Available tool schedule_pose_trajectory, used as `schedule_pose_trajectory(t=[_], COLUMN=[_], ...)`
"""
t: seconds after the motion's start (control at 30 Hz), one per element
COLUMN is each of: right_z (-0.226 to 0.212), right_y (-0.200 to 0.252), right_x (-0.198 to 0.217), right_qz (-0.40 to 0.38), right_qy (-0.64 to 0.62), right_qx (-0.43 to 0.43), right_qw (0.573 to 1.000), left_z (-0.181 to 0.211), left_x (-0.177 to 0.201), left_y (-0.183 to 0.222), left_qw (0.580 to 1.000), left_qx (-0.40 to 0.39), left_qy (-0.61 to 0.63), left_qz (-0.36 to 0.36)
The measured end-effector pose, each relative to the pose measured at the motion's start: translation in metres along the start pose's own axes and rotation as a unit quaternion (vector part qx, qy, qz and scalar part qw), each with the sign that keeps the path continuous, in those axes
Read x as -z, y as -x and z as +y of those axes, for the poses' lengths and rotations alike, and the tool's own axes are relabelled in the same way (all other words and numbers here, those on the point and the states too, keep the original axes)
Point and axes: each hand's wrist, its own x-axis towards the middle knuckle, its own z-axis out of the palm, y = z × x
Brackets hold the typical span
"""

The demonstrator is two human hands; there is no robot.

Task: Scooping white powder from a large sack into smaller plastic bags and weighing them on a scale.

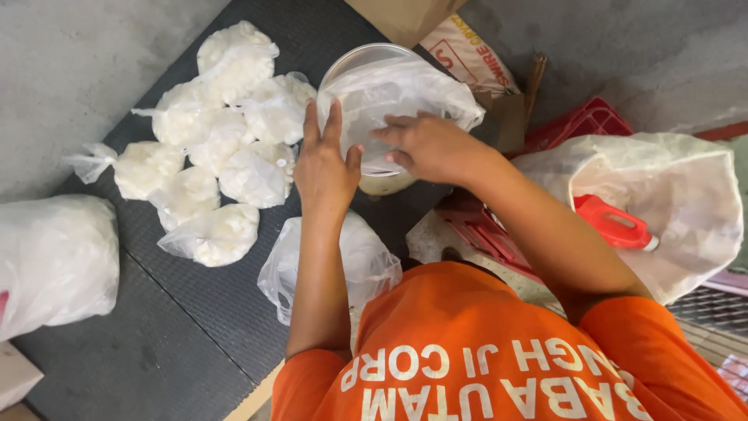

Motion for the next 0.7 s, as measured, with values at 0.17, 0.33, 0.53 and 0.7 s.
schedule_pose_trajectory(t=[0.17,0.33,0.53,0.7], right_z=[-0.023,-0.011,0.039,0.118], right_y=[0.075,0.156,0.267,0.353], right_x=[-0.007,-0.03,-0.021,-0.038], right_qz=[0.176,0.24,0.348,0.368], right_qy=[-0.055,-0.092,-0.072,-0.184], right_qx=[0.098,0.105,0.023,-0.327], right_qw=[0.978,0.961,0.934,0.85], left_z=[0.022,0.078,0.158,0.197], left_x=[0.031,0.024,-0.052,-0.112], left_y=[0.021,0.042,0.069,0.087], left_qw=[0.999,0.996,0.968,0.96], left_qx=[-0.017,-0.085,-0.208,-0.203], left_qy=[-0.033,-0.034,0.087,0.09], left_qz=[-0.007,-0.008,-0.114,-0.17])
